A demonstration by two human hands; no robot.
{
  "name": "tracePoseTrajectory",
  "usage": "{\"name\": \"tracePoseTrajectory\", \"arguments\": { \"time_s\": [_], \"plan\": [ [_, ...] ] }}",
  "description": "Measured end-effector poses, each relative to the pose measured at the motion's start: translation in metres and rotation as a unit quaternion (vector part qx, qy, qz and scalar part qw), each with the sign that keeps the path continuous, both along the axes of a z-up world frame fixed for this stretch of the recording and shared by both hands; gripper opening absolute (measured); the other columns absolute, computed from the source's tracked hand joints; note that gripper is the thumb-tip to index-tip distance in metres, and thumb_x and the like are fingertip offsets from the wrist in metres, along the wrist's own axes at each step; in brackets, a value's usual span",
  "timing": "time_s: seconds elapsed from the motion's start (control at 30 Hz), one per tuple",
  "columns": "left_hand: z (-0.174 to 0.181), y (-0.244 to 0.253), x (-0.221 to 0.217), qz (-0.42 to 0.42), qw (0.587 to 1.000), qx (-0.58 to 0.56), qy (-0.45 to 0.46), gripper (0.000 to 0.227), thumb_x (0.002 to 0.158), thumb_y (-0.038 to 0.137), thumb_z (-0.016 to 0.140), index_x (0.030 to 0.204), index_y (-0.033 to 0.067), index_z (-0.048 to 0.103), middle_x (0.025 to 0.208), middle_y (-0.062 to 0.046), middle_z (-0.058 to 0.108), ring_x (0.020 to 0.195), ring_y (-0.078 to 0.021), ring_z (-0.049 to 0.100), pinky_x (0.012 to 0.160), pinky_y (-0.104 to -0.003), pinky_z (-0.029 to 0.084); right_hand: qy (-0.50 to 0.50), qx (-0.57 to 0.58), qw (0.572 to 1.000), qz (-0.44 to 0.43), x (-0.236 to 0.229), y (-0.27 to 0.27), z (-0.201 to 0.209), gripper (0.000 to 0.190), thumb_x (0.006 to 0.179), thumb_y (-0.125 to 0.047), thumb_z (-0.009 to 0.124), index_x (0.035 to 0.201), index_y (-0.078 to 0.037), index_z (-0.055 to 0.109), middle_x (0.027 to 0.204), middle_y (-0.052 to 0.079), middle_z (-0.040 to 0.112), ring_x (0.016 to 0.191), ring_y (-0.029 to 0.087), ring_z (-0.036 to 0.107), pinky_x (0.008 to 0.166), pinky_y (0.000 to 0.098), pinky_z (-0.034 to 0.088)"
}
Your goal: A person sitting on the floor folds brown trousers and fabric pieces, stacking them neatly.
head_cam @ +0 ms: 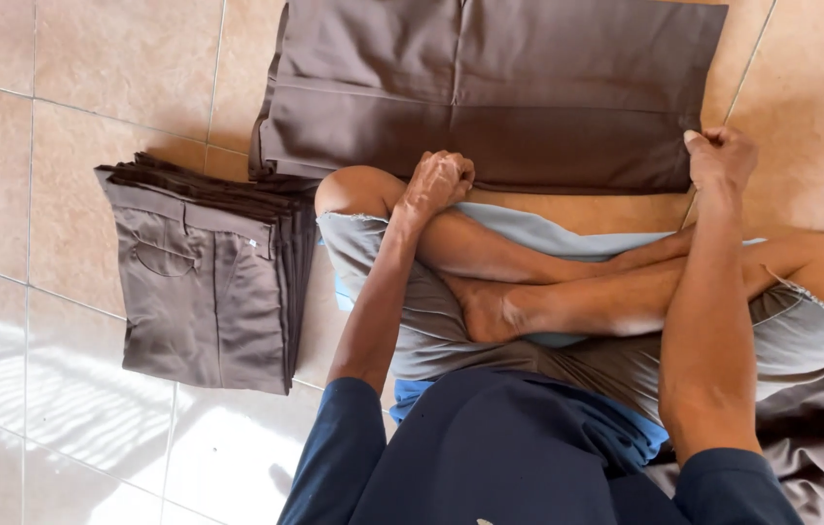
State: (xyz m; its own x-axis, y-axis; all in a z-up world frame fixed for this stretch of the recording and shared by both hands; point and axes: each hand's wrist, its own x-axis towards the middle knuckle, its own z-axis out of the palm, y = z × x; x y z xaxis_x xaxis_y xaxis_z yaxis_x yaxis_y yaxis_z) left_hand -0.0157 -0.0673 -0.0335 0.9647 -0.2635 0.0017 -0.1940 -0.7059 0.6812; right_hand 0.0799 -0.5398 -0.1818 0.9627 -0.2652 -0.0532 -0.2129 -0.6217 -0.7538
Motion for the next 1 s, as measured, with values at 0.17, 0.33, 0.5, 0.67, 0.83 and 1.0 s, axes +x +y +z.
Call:
{"name": "tracePoseTrajectory", "arguments": {
  "time_s": [0.17, 0.33, 0.5, 0.67, 0.83, 1.0],
  "plan": [
    [0.014, -0.006, 0.002, 0.132, 0.981, 0.115, -0.088, 0.020, 0.066, 0.013, 0.081, 0.082, 0.0087, 0.070, 0.107, -0.011, 0.060, 0.093, -0.0332, 0.055, 0.083, -0.051, 0.045, 0.075, 0.078, 0.992, -0.063, -0.006, 0.022, 0.042, 0.005, 0.092, -0.012, 0.078, 0.094, -0.010, 0.075, 0.084, -0.005, 0.068, 0.071, 0.006, 0.056, 0.067, 0.0208, 0.050],
    [-0.098, 0.025, 0.029, 0.338, 0.907, 0.248, 0.048, 0.112, 0.076, 0.051, 0.095, 0.157, 0.0055, 0.031, 0.158, -0.042, 0.008, 0.143, -0.0681, 0.014, 0.104, -0.082, 0.032, 0.069, 0.078, 0.991, -0.080, -0.013, 0.006, 0.035, 0.008, 0.089, -0.011, 0.079, 0.095, -0.009, 0.075, 0.088, -0.002, 0.069, 0.074, 0.009, 0.058, 0.067, 0.0239, 0.052],
    [-0.123, 0.047, 0.074, 0.277, 0.932, 0.234, 0.015, 0.116, 0.074, 0.057, 0.099, 0.159, 0.0112, 0.035, 0.158, -0.041, -0.001, 0.140, -0.0728, 0.008, 0.105, -0.078, 0.036, 0.087, -0.055, 0.994, 0.040, -0.035, -0.002, 0.044, 0.022, 0.086, -0.018, 0.082, 0.096, 0.000, 0.077, 0.082, 0.010, 0.073, 0.068, 0.023, 0.063, 0.066, 0.0349, 0.052],
    [-0.077, 0.025, 0.048, 0.283, 0.944, 0.170, 0.002, 0.087, 0.080, 0.031, 0.090, 0.150, 0.0052, 0.046, 0.161, -0.035, 0.005, 0.146, -0.0623, 0.006, 0.112, -0.076, 0.023, 0.191, 0.038, 0.978, -0.069, -0.036, 0.030, 0.090, 0.029, 0.095, -0.027, 0.075, 0.086, 0.000, 0.069, 0.074, 0.009, 0.064, 0.053, 0.020, 0.057, 0.050, 0.0324, 0.051],
    [-0.042, 0.006, 0.009, 0.203, 0.967, 0.045, -0.146, 0.031, 0.072, 0.004, 0.080, 0.101, 0.0034, 0.071, 0.106, -0.012, 0.067, 0.096, -0.0338, 0.063, 0.091, -0.043, 0.047, 0.067, 0.100, 0.988, -0.093, -0.018, 0.006, 0.019, 0.010, 0.081, -0.010, 0.078, 0.090, -0.007, 0.077, 0.078, -0.003, 0.068, 0.069, 0.009, 0.058, 0.067, 0.0228, 0.051],
    [-0.062, 0.014, 0.006, 0.089, 0.985, 0.142, 0.045, 0.026, 0.074, 0.031, 0.089, 0.097, 0.0267, 0.078, 0.098, 0.004, 0.072, 0.100, -0.0231, 0.069, 0.093, -0.039, 0.055, 0.094, 0.024, 0.988, -0.118, 0.001, -0.036, -0.049, 0.027, 0.086, -0.040, 0.088, 0.095, -0.016, 0.079, 0.080, 0.004, 0.071, 0.074, 0.019, 0.069, 0.053, 0.0336, 0.055]
  ]
}}
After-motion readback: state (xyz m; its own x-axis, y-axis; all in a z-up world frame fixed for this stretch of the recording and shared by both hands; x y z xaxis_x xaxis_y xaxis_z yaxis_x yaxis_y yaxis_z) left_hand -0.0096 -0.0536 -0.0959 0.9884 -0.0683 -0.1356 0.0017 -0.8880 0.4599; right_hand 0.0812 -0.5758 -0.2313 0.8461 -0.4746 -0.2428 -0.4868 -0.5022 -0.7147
